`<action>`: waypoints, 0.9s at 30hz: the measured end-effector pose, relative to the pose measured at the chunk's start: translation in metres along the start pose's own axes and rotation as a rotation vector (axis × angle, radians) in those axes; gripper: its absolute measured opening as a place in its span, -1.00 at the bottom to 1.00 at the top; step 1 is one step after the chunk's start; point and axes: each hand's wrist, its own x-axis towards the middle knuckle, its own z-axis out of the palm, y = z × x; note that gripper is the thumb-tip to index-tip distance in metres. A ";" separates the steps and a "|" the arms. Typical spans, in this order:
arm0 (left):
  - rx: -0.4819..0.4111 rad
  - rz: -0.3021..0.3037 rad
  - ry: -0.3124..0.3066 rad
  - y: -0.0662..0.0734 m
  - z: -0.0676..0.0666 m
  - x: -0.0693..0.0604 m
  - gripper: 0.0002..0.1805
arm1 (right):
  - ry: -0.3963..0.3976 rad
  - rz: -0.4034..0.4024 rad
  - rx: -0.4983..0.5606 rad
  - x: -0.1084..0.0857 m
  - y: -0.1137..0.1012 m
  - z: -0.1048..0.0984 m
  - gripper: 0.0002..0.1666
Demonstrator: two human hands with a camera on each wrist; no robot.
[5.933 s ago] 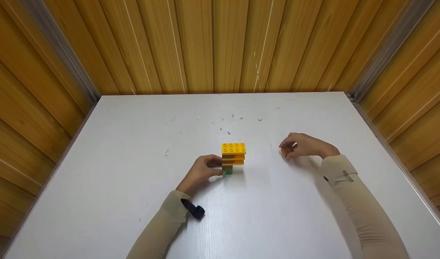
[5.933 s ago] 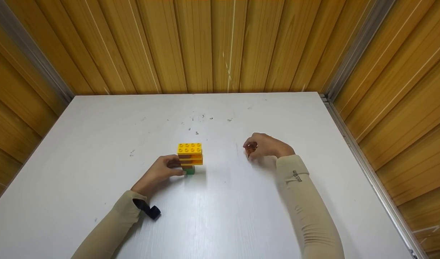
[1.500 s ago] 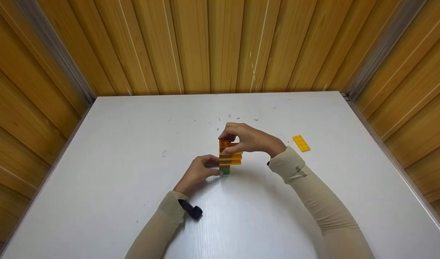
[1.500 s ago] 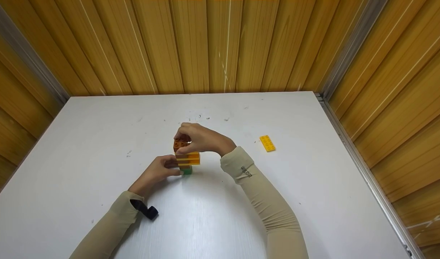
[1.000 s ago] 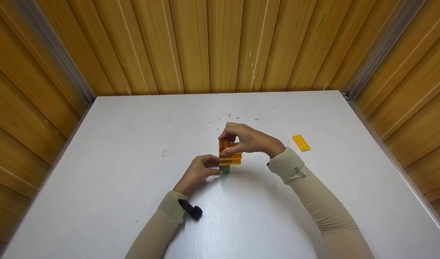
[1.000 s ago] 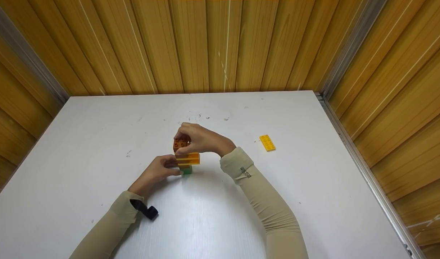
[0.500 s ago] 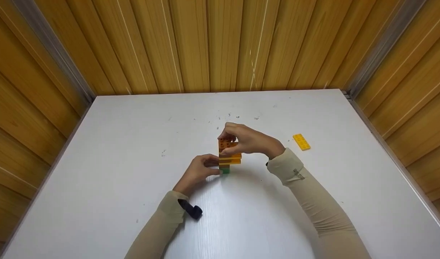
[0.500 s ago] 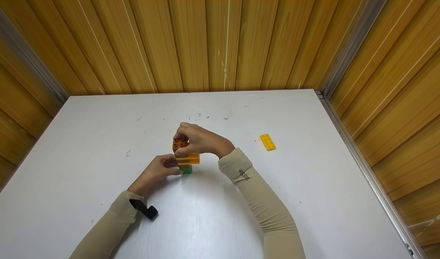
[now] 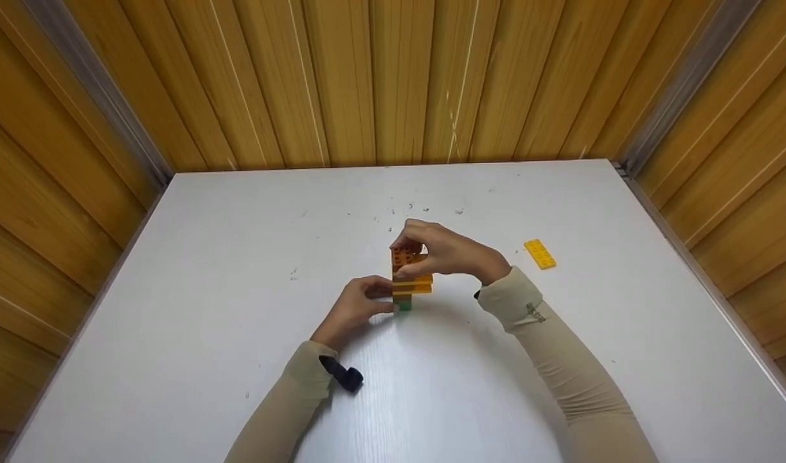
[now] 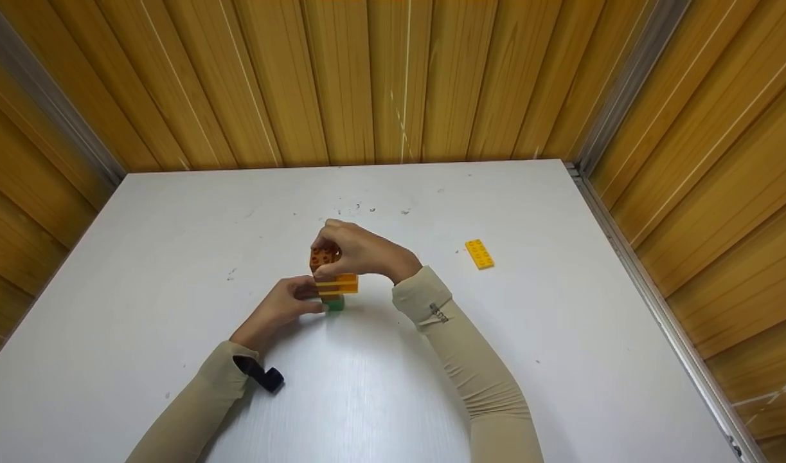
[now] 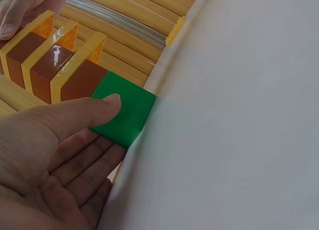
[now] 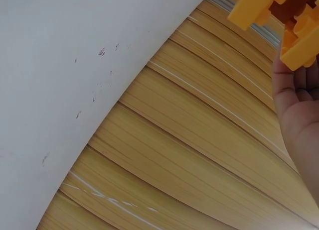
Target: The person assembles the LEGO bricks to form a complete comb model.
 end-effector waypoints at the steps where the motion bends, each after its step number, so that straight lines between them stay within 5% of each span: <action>1: -0.003 0.004 0.001 0.000 0.000 0.000 -0.58 | 0.001 0.001 -0.001 0.000 0.000 0.000 -0.54; 15: 0.003 -0.027 0.012 -0.001 0.000 0.002 -0.59 | 0.014 -0.080 -0.035 -0.002 0.002 0.000 -0.52; 27: -0.006 -0.007 0.003 0.000 -0.001 0.001 -0.59 | 0.011 -0.074 -0.054 -0.006 0.000 -0.002 -0.48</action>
